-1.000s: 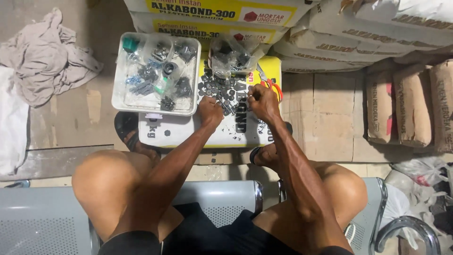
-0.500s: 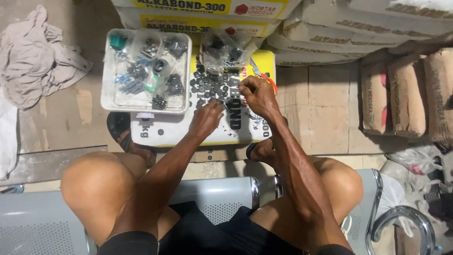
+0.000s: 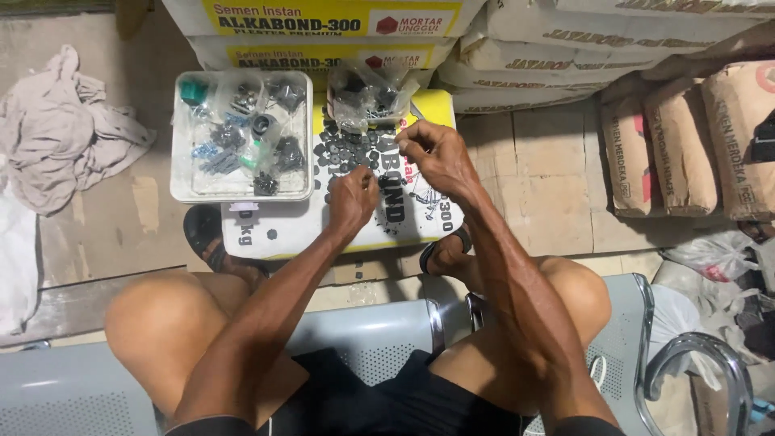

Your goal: Assembling or inspecting small black components from a tray in a material storage area.

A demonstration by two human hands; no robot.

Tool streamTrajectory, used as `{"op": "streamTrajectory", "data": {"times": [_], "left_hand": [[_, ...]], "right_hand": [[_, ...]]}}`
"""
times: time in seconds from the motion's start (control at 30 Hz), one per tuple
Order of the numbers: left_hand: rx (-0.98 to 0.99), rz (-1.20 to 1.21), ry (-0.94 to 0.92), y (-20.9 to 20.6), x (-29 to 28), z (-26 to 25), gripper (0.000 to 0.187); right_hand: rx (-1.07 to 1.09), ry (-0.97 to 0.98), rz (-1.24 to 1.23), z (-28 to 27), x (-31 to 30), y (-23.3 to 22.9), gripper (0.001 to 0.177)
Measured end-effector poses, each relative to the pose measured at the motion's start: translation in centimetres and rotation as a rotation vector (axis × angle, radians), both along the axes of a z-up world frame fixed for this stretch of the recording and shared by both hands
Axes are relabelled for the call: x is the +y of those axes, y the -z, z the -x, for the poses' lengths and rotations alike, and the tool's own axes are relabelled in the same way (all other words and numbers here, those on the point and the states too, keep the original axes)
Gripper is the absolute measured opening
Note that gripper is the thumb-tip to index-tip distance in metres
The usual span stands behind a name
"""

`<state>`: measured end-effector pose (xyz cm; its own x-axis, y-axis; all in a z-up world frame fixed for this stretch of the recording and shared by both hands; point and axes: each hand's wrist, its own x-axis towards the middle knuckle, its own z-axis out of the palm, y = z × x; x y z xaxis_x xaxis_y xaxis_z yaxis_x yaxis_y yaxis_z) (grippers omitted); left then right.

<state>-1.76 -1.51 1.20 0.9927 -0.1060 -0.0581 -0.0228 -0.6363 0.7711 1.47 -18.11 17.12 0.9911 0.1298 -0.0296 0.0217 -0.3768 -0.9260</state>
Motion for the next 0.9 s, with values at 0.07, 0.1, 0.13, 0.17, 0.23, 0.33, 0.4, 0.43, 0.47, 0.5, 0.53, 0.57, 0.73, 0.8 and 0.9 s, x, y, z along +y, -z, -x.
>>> {"op": "streamTrajectory", "data": {"times": [0.07,0.1,0.13,0.17,0.23,0.33,0.4,0.43,0.47,0.5,0.53,0.57,0.73,0.8,0.9], "left_hand": [[-0.002,0.201,-0.046,-4.0,0.4,-0.3,0.012],[-0.003,0.408,-0.092,-5.9,0.4,-0.6,0.016],[-0.007,0.407,-0.090,-6.8,0.5,-1.6,0.016],[0.084,0.548,-0.104,-7.6,0.6,-2.4,0.010],[0.172,0.689,-0.118,-11.2,1.1,-2.9,0.016],[0.224,0.829,-0.108,-17.1,2.3,-2.6,0.030],[0.293,0.906,-0.155,-17.7,2.7,-2.8,0.023],[0.290,0.907,-0.156,-17.4,2.7,-2.9,0.023],[0.368,0.963,-0.233,-17.1,2.7,-3.1,0.025],[0.462,1.019,-0.317,-16.7,2.7,-2.7,0.026],[0.474,1.023,-0.324,-14.7,1.9,-3.4,0.026],[0.510,1.121,-0.355,-12.9,1.5,-4.0,0.023],[0.513,1.139,-0.417,-12.2,1.9,-5.2,0.018],[0.472,1.152,-0.390,-13.4,1.7,-5.1,0.019],[0.442,1.140,-0.357,-13.5,1.5,-5.0,0.024]], "right_hand": [[0.016,0.005,-0.025,0.8,-0.1,-2.6,0.009],[0.034,0.008,-0.044,1.0,-0.3,-3.9,0.010],[0.029,0.008,-0.045,1.1,-0.7,-4.4,0.010],[0.020,0.007,-0.061,1.3,-1.1,-5.0,0.010],[0.006,0.005,-0.077,1.9,-1.3,-6.2,0.011],[0.019,0.093,-0.160,2.8,-0.8,-7.1,0.015],[-0.026,0.181,-0.273,3.4,-0.8,-5.9,0.021],[-0.028,0.179,-0.272,3.4,-0.3,-5.5,0.021],[-0.019,0.226,-0.340,3.3,0.2,-5.0,0.021],[0.004,0.276,-0.401,3.8,0.7,-4.6,0.022],[0.017,0.277,-0.394,3.6,0.5,-4.0,0.022],[-0.012,0.258,-0.375,3.2,0.7,-3.2,0.020],[-0.014,0.206,-0.293,2.9,3.2,-5.6,0.017],[-0.069,0.159,-0.239,3.0,3.1,-4.6,0.015],[-0.061,0.160,-0.229,3.0,2.5,-2.6,0.013]]}}
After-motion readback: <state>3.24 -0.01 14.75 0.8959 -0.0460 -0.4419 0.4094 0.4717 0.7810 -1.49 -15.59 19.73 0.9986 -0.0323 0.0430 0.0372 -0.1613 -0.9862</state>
